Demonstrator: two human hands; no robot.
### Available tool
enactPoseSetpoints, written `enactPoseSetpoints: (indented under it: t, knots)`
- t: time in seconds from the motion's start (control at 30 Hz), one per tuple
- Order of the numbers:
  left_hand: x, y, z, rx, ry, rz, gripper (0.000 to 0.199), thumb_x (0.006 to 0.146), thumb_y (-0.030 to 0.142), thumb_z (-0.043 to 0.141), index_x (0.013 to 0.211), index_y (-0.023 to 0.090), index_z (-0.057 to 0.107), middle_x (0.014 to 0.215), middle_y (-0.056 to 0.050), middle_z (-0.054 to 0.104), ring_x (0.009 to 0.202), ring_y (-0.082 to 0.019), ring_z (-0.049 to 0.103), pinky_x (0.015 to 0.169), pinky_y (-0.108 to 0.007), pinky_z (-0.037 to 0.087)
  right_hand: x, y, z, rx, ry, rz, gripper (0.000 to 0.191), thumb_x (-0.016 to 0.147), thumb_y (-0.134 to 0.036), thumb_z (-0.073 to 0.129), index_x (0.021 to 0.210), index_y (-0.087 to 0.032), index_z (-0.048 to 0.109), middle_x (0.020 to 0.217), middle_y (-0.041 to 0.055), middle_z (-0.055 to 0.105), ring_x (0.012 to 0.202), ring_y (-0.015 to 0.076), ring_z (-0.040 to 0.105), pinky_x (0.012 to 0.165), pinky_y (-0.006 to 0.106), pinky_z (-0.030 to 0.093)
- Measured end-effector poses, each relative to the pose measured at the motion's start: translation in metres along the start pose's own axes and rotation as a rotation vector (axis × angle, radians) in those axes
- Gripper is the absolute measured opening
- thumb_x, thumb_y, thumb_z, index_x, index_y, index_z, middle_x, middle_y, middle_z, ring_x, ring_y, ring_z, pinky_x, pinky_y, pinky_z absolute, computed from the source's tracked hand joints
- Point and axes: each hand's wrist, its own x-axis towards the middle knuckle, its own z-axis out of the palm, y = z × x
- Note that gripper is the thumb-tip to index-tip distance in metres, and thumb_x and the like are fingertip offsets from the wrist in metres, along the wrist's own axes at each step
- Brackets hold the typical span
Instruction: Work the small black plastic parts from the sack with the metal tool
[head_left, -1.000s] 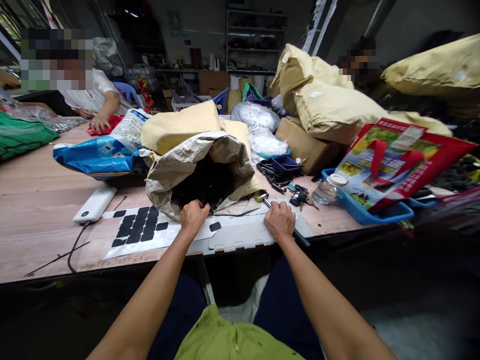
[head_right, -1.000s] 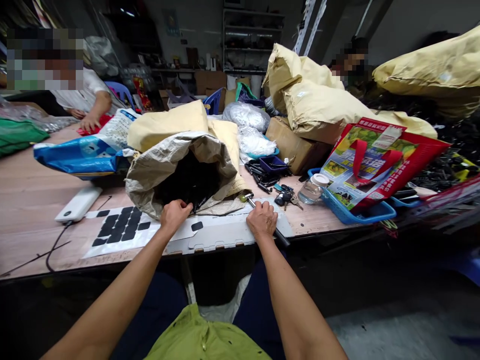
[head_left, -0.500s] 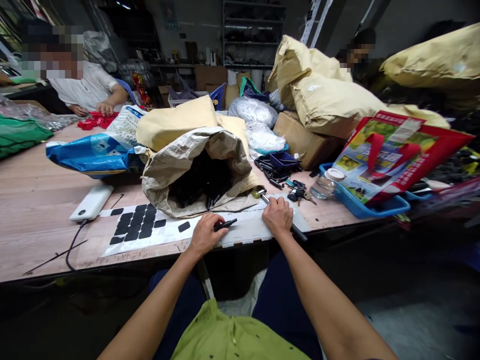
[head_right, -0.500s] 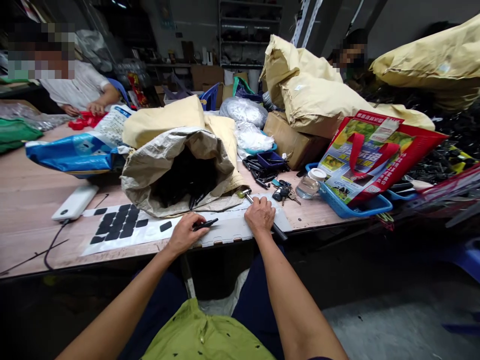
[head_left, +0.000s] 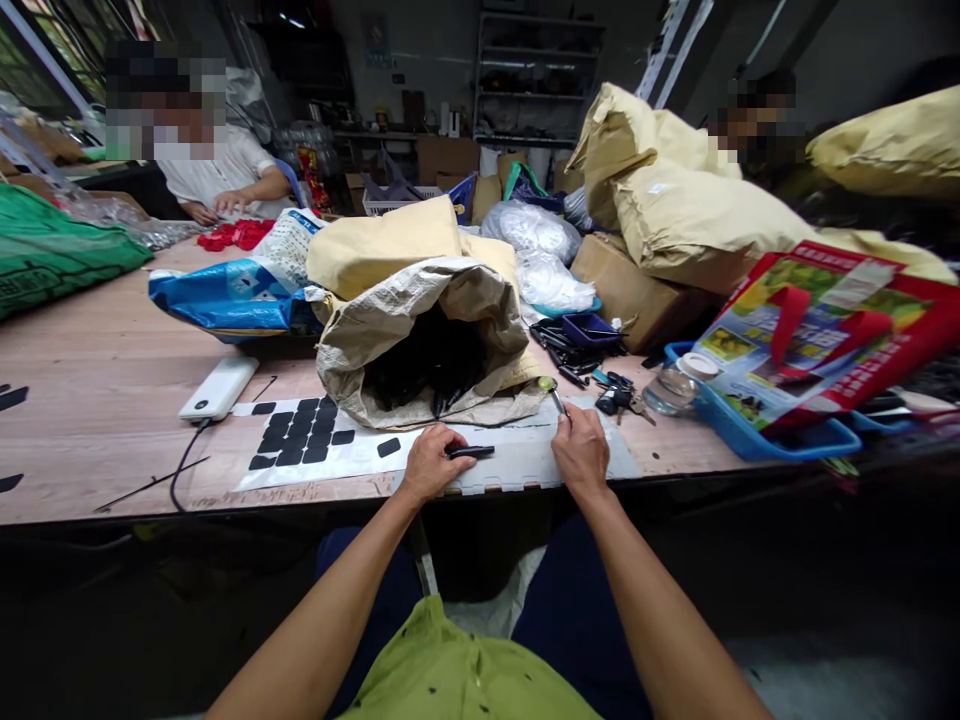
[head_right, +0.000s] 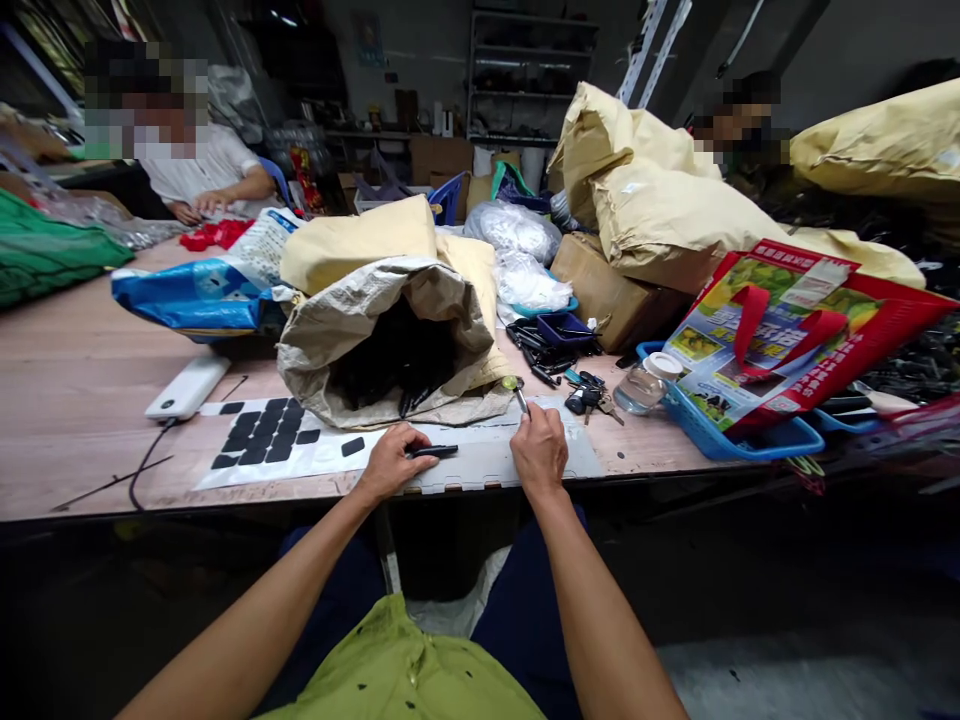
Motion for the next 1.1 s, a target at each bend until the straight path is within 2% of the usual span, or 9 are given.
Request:
enactPoseSetpoints:
  t: [0.07, 0.17, 0.27, 0.43, 0.53, 0.7, 0.87, 1.0, 1.1]
  knots:
    - [0.001, 0.000, 0.000, -0.014, 0.003, -0.014, 0.017, 0.074, 0.026, 0.083, 0.086, 0.021, 0.072, 0.086, -0.001, 0.065, 0.089, -0.020, 0.058, 0.080, -0.031, 0.043, -0.019, -0.012, -0.007, 0.201, -0.023, -0.086, 0.037, 0.096, -0.026, 0.044, 0.123, -0.017, 0.068, 0.107, 0.0111, 0.064, 0.099, 0.0230, 0.059, 0.091, 0.036, 0.047]
    - [0.002, -0.001, 0.001, -0.038, 0.007, -0.034, 0.018, 0.073, 0.026, 0.084, 0.085, 0.021, 0.072, 0.085, -0.001, 0.065, 0.089, -0.020, 0.058, 0.079, -0.030, 0.043, -0.053, -0.031, -0.015, 0.409, -0.220, -0.262, 0.035, 0.098, -0.027, 0.045, 0.125, -0.019, 0.066, 0.108, 0.0092, 0.066, 0.103, 0.0213, 0.062, 0.096, 0.035, 0.048]
    - [0.002, -0.003, 0.002, -0.053, 0.008, -0.034, 0.018, 0.073, 0.027, 0.085, 0.084, 0.021, 0.072, 0.086, 0.000, 0.066, 0.088, -0.019, 0.058, 0.080, -0.030, 0.042, -0.082, -0.047, -0.019, 0.433, -0.308, -0.335, 0.038, 0.101, -0.025, 0.043, 0.132, -0.022, 0.063, 0.107, 0.0076, 0.066, 0.100, 0.0193, 0.063, 0.091, 0.032, 0.050]
    - [0.002, -0.003, 0.003, -0.026, 0.015, -0.024, 0.018, 0.074, 0.029, 0.085, 0.080, 0.020, 0.070, 0.083, 0.001, 0.062, 0.085, -0.018, 0.055, 0.076, -0.029, 0.039, -0.100, -0.056, -0.013, 0.351, -0.283, -0.376, 0.040, 0.103, -0.023, 0.040, 0.136, -0.025, 0.061, 0.100, 0.0062, 0.064, 0.092, 0.0178, 0.063, 0.086, 0.029, 0.051]
    - [0.002, -0.003, 0.005, -0.021, 0.031, -0.037, 0.017, 0.073, 0.027, 0.085, 0.078, 0.021, 0.070, 0.082, 0.001, 0.062, 0.084, -0.018, 0.054, 0.075, -0.029, 0.039, -0.099, -0.055, -0.011, 0.280, -0.306, -0.373, 0.040, 0.102, -0.022, 0.041, 0.134, -0.025, 0.063, 0.096, 0.0050, 0.063, 0.087, 0.0170, 0.063, 0.080, 0.027, 0.050]
    - [0.002, -0.005, 0.007, -0.048, 0.029, -0.030, 0.018, 0.071, 0.026, 0.085, 0.085, 0.022, 0.073, 0.085, 0.000, 0.065, 0.088, -0.019, 0.057, 0.079, -0.030, 0.042, -0.098, -0.052, -0.016, 0.306, -0.219, -0.331, 0.040, 0.103, -0.025, 0.040, 0.138, -0.025, 0.061, 0.100, 0.0055, 0.064, 0.093, 0.0169, 0.063, 0.087, 0.028, 0.049]
    - [0.000, -0.001, 0.006, -0.020, 0.050, -0.038, 0.016, 0.072, 0.024, 0.085, 0.082, 0.022, 0.073, 0.084, 0.000, 0.065, 0.087, -0.019, 0.056, 0.079, -0.030, 0.041, -0.093, -0.042, -0.017, 0.258, -0.273, -0.301, 0.039, 0.102, -0.024, 0.041, 0.133, -0.025, 0.064, 0.102, 0.0047, 0.065, 0.096, 0.0172, 0.064, 0.088, 0.028, 0.049]
    - [-0.001, 0.004, 0.004, 0.028, 0.040, -0.023, 0.019, 0.071, 0.024, 0.083, 0.085, 0.022, 0.070, 0.085, 0.000, 0.063, 0.087, -0.020, 0.056, 0.079, -0.031, 0.041, -0.058, -0.027, -0.020, 0.205, -0.148, -0.216, 0.038, 0.100, -0.026, 0.044, 0.133, -0.026, 0.064, 0.110, 0.0053, 0.065, 0.105, 0.0183, 0.061, 0.093, 0.029, 0.046]
    - [-0.001, 0.007, 0.002, 0.053, 0.045, -0.024, 0.023, 0.071, 0.023, 0.082, 0.089, 0.022, 0.068, 0.086, 0.001, 0.063, 0.085, -0.019, 0.055, 0.077, -0.031, 0.040, -0.018, -0.010, -0.017, 0.010, -0.125, -0.101, 0.037, 0.096, -0.023, 0.051, 0.129, -0.027, 0.067, 0.107, 0.0056, 0.065, 0.101, 0.0199, 0.059, 0.086, 0.029, 0.043]
